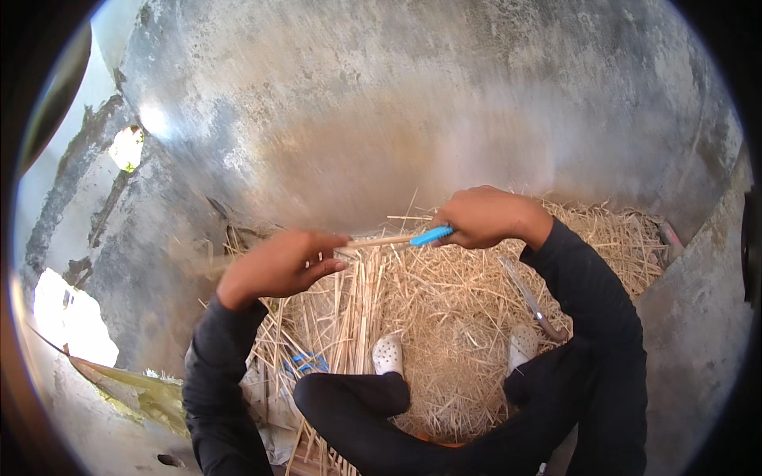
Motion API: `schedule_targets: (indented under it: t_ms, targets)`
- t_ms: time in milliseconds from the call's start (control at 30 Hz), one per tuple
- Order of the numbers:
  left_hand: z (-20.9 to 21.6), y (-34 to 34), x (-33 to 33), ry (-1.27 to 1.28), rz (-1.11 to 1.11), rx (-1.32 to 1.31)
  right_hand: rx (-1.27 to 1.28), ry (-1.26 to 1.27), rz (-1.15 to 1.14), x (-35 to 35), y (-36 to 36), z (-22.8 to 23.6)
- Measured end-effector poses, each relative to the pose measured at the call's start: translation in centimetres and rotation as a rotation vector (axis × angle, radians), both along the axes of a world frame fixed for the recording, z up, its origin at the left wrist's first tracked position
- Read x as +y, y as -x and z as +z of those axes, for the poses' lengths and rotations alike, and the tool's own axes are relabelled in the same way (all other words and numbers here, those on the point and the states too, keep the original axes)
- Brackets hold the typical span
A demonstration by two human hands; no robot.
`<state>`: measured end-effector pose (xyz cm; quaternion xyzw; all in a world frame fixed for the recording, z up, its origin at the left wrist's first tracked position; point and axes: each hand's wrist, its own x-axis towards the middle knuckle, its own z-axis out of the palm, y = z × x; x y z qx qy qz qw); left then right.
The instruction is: The person sits cross-legged on a bed of straw and uses a blue utility knife to peel the outer layer off a long, thin wooden stick. They hold the stick vertically with their left hand and scrape downwards with the knife in their right hand, repeating the motion along the length of the stick.
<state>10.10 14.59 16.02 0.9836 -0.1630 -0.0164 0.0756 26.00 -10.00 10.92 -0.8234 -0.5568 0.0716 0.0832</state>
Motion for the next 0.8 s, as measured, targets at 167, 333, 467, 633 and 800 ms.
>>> schedule_targets:
  t_ms: [167,333,467,633,800]
  targets:
    - [-10.4,1.2,-1.0,0.908,0.334,0.309,-0.19,-0.339,-0.291,-1.0,-0.5,-2.2]
    - [-14.1,3.1,-4.4,1.652,0.445,0.527,-0.324,-0.717,-0.351,-1.5,2.1,-5.7]
    - [-14.6,4.7,-7.9,1.93,0.391,0.744,-0.263,-0.568,-0.224,-1.8,4.4,-9.6]
    - [-15.5,7.3,-10.5,2.127,0.467,0.804,-0.232,-0.604,-0.313,-1.6,2.5,-13.3]
    - [-16.3,8.1,-11.1,2.077,0.574,0.798,-0.172,-0.541,-0.177,-1.4,4.5,-14.5]
